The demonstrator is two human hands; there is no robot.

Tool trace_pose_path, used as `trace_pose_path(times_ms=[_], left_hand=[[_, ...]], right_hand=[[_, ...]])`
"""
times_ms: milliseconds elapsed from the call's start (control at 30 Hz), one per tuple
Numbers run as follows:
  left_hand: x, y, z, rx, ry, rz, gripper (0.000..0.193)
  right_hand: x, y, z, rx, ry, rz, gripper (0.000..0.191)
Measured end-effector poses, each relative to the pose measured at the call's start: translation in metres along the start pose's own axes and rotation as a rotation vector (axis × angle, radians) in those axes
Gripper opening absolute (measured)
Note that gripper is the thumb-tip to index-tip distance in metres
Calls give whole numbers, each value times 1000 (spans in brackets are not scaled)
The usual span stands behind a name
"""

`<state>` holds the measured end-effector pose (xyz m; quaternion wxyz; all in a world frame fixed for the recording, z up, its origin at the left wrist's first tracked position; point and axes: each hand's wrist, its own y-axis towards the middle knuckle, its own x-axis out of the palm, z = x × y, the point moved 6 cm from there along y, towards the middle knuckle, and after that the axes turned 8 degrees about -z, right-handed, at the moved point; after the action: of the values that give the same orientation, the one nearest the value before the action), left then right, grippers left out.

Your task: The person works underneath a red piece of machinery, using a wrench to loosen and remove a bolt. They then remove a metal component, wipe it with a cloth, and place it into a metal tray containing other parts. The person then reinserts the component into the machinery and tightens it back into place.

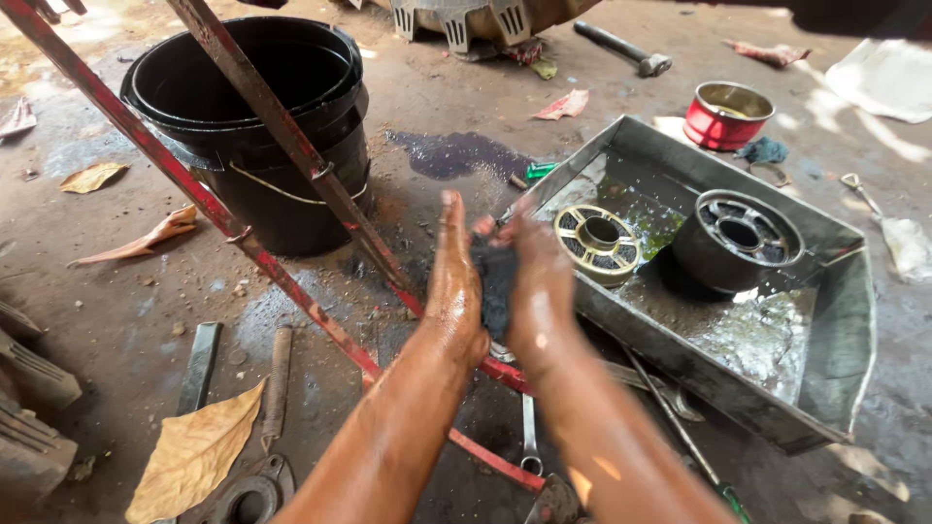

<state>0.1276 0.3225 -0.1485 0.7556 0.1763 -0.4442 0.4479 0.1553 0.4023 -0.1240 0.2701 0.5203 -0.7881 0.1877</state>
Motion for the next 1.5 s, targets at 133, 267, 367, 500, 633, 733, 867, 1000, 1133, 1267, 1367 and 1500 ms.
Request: trace_pose_path(times_ms=[133, 267, 367, 500, 633, 733, 867, 1000, 1133, 1267, 1367, 1500], left_hand=[[-9, -3, 27, 180, 396, 254, 93], [-19, 16, 46, 287, 354, 259, 81], [-27, 12, 62, 424, 758, 457, 79], [-16, 2, 38, 233, 766, 325, 86], [5, 2, 27, 112, 391, 258, 92], [8, 4, 53, 254, 608, 299, 93], [7, -10, 82, 541, 1255, 527, 79], [39, -1, 73, 682, 1739, 617, 68], [68, 39, 42, 437, 1323, 303, 70], [89, 59, -2, 216, 1068, -45, 81], [104, 68, -36, 204, 1049, -289, 92], [99, 86, -78, 56, 1204, -457, 94]], right_hand=[[21, -18, 3, -92, -422, -165, 36], [40, -40, 15, 137, -479, -144, 54], [45, -40, 9, 150, -265, -24, 62], [36, -24, 0, 83, -212, 33, 47], [36, -16, 1, -24, -345, -177, 46], [31, -20, 20, 211, -189, -187, 45], [29, -27, 34, 388, -130, -90, 49], [21, -20, 26, 378, -266, 21, 59], [-8, 15, -27, 214, -128, 105, 52], [-54, 70, -82, 154, -248, 135, 29], [-93, 90, -113, 68, -276, 97, 16], [-147, 80, -129, -7, -468, 178, 15]])
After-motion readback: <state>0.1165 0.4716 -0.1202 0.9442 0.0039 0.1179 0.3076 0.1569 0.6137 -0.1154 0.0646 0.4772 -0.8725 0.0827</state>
